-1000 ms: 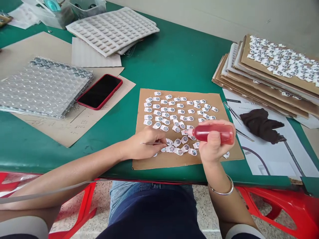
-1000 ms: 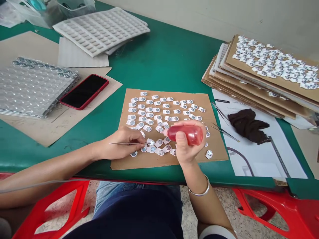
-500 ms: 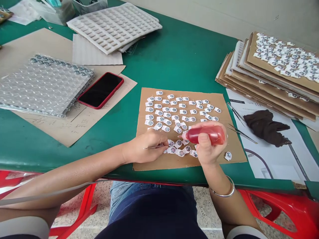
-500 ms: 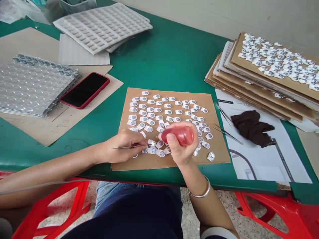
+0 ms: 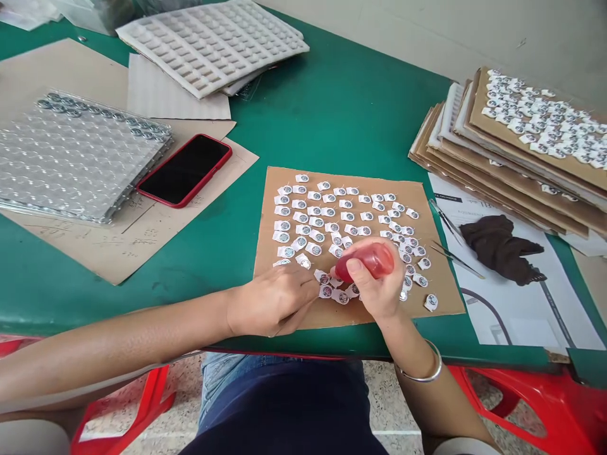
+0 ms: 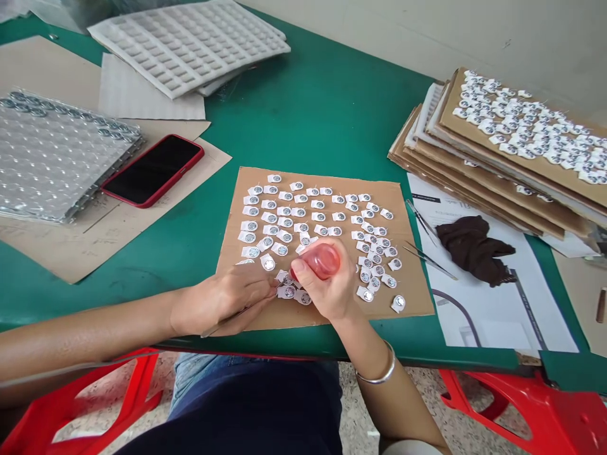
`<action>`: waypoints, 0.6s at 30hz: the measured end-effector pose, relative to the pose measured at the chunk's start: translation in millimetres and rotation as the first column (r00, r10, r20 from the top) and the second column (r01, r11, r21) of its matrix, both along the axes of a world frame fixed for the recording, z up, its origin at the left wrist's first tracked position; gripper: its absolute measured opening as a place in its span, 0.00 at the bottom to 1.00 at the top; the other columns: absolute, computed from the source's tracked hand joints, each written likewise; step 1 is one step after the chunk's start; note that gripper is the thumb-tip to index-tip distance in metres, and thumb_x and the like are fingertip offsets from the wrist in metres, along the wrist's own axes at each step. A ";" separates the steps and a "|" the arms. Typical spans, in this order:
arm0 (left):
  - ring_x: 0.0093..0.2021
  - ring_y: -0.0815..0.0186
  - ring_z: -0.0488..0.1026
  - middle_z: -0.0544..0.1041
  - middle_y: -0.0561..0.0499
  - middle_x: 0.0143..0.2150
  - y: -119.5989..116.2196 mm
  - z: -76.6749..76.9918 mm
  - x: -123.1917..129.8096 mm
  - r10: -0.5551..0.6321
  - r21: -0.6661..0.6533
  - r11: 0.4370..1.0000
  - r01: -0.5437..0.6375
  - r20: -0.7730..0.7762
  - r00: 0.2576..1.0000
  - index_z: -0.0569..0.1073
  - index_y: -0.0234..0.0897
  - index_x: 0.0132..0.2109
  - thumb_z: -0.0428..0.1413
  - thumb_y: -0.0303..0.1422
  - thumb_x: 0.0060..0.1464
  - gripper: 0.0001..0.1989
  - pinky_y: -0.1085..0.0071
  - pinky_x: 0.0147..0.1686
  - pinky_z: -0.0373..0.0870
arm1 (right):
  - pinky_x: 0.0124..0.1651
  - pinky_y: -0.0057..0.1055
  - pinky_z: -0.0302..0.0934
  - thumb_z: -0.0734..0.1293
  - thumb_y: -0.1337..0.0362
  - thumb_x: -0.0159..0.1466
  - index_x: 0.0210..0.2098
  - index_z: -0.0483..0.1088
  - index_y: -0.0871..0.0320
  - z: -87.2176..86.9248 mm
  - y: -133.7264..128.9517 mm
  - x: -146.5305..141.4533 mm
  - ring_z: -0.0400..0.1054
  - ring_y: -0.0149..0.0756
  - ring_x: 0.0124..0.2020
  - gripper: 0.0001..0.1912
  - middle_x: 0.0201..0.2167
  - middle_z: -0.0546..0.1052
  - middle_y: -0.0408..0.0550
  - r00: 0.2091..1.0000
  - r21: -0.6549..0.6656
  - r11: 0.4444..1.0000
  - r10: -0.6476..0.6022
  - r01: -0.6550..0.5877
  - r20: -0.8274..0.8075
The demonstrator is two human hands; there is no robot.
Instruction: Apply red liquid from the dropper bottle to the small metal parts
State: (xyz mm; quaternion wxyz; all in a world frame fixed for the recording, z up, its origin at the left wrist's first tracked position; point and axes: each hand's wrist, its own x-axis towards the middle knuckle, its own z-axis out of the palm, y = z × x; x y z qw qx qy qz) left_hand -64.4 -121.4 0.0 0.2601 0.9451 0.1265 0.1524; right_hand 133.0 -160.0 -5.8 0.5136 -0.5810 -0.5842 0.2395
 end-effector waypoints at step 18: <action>0.28 0.65 0.63 0.67 0.48 0.27 2.4 1.7 0.2 -0.024 -0.035 0.999 0.023 -0.016 1.000 0.62 0.35 0.27 0.46 0.21 0.53 0.08 0.68 0.29 0.61 | 0.37 0.37 0.68 0.69 0.59 0.55 0.35 0.66 0.55 1.7 2.7 -2.2 0.71 0.35 0.32 0.12 0.30 0.75 0.44 0.998 -0.004 1.000 0.011 -0.010 0.067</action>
